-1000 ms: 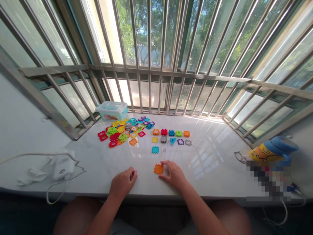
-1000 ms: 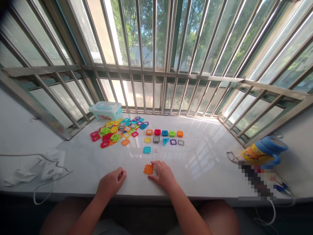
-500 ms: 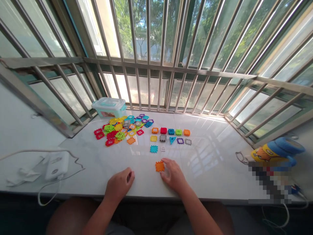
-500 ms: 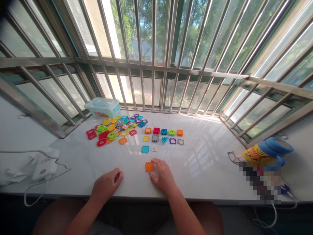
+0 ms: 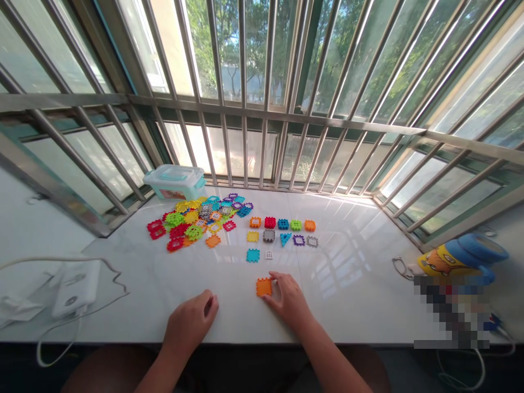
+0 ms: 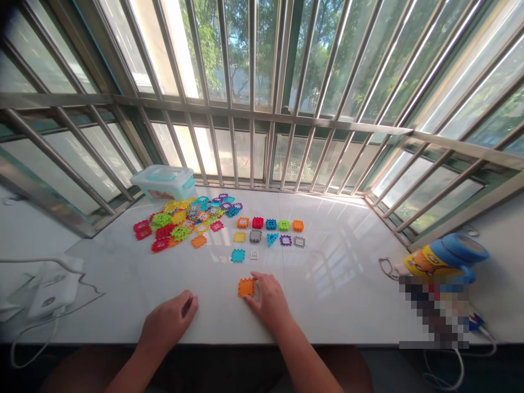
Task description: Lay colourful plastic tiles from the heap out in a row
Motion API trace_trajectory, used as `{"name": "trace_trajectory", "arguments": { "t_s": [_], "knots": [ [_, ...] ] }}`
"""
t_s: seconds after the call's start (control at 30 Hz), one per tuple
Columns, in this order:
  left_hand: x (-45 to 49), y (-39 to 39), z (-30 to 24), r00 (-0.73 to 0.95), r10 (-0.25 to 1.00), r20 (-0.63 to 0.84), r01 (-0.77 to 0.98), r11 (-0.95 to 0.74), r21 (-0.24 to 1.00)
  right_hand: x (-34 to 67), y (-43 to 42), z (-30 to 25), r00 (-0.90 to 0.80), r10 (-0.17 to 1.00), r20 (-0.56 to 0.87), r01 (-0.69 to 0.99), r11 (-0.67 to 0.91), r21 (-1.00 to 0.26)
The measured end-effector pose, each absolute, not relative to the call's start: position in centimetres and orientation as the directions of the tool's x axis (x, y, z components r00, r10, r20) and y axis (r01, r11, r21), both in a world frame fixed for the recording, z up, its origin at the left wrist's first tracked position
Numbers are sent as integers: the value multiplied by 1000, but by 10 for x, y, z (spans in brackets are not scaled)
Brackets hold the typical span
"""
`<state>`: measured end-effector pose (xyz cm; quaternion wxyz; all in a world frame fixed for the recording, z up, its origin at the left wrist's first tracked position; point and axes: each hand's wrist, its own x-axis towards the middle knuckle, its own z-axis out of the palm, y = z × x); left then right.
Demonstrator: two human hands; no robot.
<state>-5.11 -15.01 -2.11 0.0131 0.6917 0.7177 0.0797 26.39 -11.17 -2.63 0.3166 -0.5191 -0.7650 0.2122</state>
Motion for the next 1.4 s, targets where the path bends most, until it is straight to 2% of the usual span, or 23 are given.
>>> {"name": "trace_trajectory", "arguments": {
  "t_s": [0.17, 0.47, 0.63, 0.8, 0.93, 1.07, 1.2, 1.4],
  "knots": [
    [-52, -149, -22, -55, 995, 82, 990, 44, 132, 300, -96, -27, -188, 948, 256, 678, 314, -665],
    [-52, -147, -22, -78, 995, 69, 986, 67, 150, 300, -87, -31, -89, 939, 333, 801, 267, -536],
    [-51, -146, -19, -91, 994, 57, 986, 82, 145, 293, -86, -35, -30, 933, 358, 798, 238, -553],
    [-52, -146, -22, -86, 995, 59, 988, 78, 131, 306, -79, -29, 41, 932, 359, 750, 209, -628],
    [-53, -147, -23, -90, 994, 57, 987, 81, 138, 334, -40, -10, 209, 886, 414, 727, 143, -671],
    [-52, -147, -23, -100, 993, 67, 987, 90, 136, 369, 26, 3, 309, 806, 504, 762, 107, -639],
    [-50, -146, -24, -107, 992, 72, 988, 97, 123, 392, 81, -3, 320, 756, 571, 811, 93, -577],
    [-50, -146, -23, -130, 990, 56, 984, 122, 127, 404, 108, -24, 270, 780, 565, 846, 87, -525]
  ]
}}
